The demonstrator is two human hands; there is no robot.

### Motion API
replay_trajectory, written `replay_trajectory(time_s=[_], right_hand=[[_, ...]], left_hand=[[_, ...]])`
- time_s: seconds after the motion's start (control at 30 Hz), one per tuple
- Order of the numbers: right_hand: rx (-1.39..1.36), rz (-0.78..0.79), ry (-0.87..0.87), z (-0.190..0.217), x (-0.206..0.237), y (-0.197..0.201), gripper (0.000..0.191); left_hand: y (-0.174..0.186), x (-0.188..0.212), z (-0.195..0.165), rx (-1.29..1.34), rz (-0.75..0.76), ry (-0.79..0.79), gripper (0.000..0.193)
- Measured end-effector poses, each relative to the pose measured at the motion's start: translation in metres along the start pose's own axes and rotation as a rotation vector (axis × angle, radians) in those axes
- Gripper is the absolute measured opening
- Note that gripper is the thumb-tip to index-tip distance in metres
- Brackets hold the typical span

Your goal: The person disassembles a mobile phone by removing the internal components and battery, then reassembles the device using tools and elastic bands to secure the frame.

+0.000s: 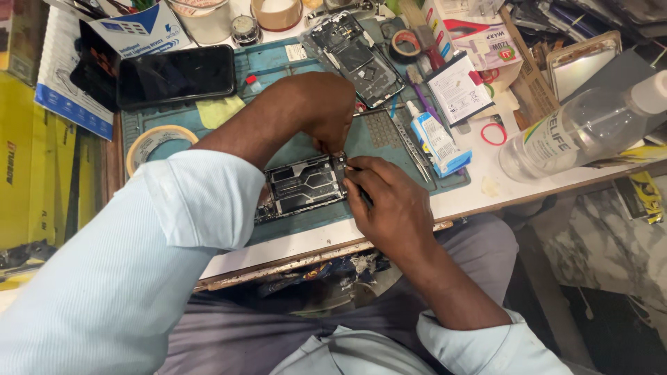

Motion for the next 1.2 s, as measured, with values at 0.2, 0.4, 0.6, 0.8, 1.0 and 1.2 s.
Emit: replay_trajectory(time_s=[0.2, 0.4, 0.6, 0.8, 1.0, 1.2], right_hand=[[0.007, -0.006, 0.012, 0.002, 0.002, 0.000, 0.010], [-0.028, 0.014, -0.003, 0.006, 0.003, 0.003, 0.009], [-0.036, -0.002, -0.073, -0.029, -0.010, 0.039, 0.017], [0.550, -0.164, -0.075, -0.069, -0.042, 0.087, 0.036], [0.412, -0.037, -0.323, -0.109, -0.050, 0.065, 0.043], [0.345, -0.107, -0.203, -0.058, -0.051, 0.076, 0.026]], left_hand=[[-0.002, 0.008, 0.005, 0.063, -0.065, 0.081, 0.018], [0.001, 0.022, 0.002, 0.130, -0.070, 0.028, 0.015], [0.015, 0.099, 0.002, 0.193, -0.608, -0.051, 0.009], [-0.021, 0.210, 0.023, 0.545, -0.827, 0.181, 0.015], [-0.074, 0.276, 0.026, 0.606, -1.004, 0.232, 0.030], [-0.120, 0.287, 0.030, 0.700, -1.059, 0.211, 0.030]])
Point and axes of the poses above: each hand's wrist, its own x-axis away from the middle knuckle, its own y-axis out of the back of the hand, z = x × y, the point moved 8 cm from there along -x, towards the middle knuckle, and after that the axes turned 10 degrees about z, right-handed, at the moved point
